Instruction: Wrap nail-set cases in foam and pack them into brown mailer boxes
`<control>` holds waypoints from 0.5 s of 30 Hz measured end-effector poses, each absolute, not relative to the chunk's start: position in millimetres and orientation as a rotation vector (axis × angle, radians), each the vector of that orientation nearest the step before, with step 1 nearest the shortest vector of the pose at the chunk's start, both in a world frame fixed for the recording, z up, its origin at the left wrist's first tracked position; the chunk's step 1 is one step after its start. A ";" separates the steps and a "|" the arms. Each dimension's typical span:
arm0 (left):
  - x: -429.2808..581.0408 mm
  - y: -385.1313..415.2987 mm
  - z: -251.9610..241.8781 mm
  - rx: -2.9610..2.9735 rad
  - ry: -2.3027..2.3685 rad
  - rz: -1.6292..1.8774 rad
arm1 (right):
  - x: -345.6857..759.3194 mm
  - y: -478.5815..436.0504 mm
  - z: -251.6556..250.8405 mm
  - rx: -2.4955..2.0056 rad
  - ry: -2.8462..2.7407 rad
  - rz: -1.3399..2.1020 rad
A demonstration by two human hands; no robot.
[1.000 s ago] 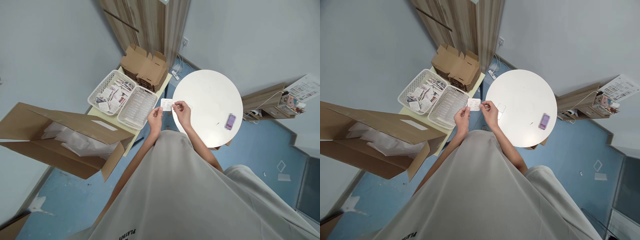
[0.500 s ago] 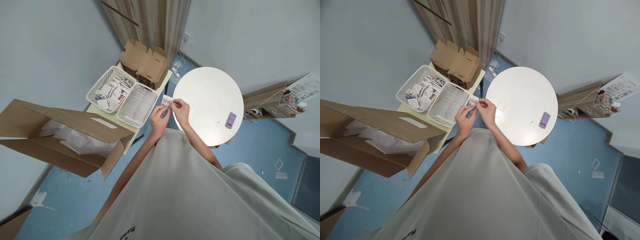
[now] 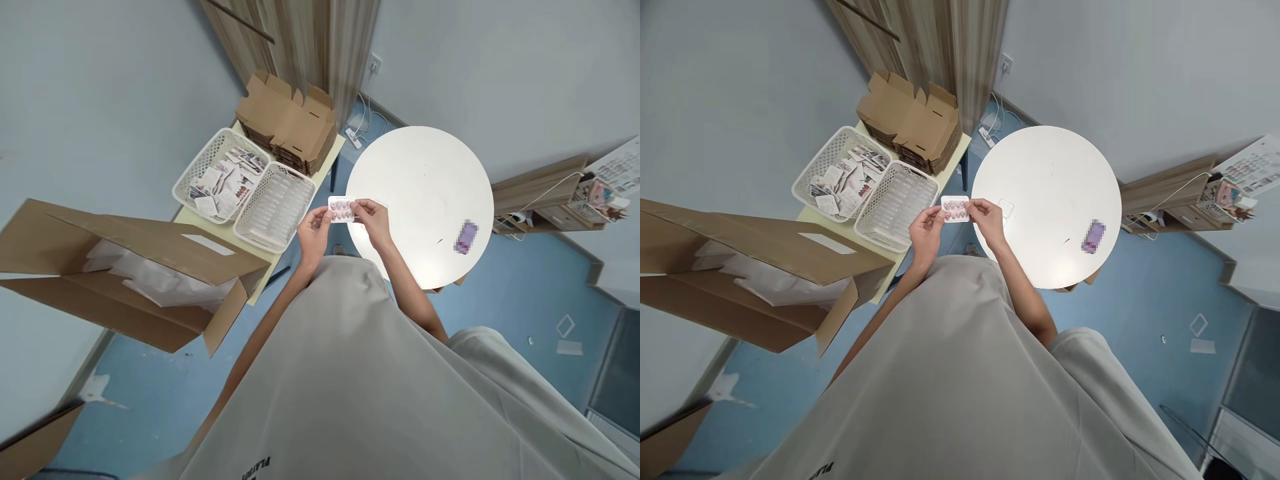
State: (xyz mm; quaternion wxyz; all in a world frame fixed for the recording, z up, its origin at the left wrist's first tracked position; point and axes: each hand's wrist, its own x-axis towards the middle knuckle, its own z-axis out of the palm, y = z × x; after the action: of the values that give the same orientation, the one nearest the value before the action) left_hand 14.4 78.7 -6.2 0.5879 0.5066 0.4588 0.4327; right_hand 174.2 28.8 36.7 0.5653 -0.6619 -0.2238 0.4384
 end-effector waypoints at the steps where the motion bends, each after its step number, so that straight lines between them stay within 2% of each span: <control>1: 14.7 77.8 -6.6 1.187 1.068 1.002 | 176.0 27.0 34.1 -1.559 -0.534 1.031; 7: 14.0 71.6 -3.3 1.299 1.079 0.972 | 184.4 20.5 13.9 -1.580 -0.619 1.025; 15: 22.2 64.9 17.6 1.744 1.022 0.830 | 193.4 12.1 -3.8 -1.542 -0.527 1.100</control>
State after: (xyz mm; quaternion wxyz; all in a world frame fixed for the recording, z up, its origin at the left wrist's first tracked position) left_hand 22.2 64.9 17.6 0.4601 0.7086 0.4154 0.3372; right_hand 193.4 12.1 -3.8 0.5542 -0.6528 -0.2232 0.4656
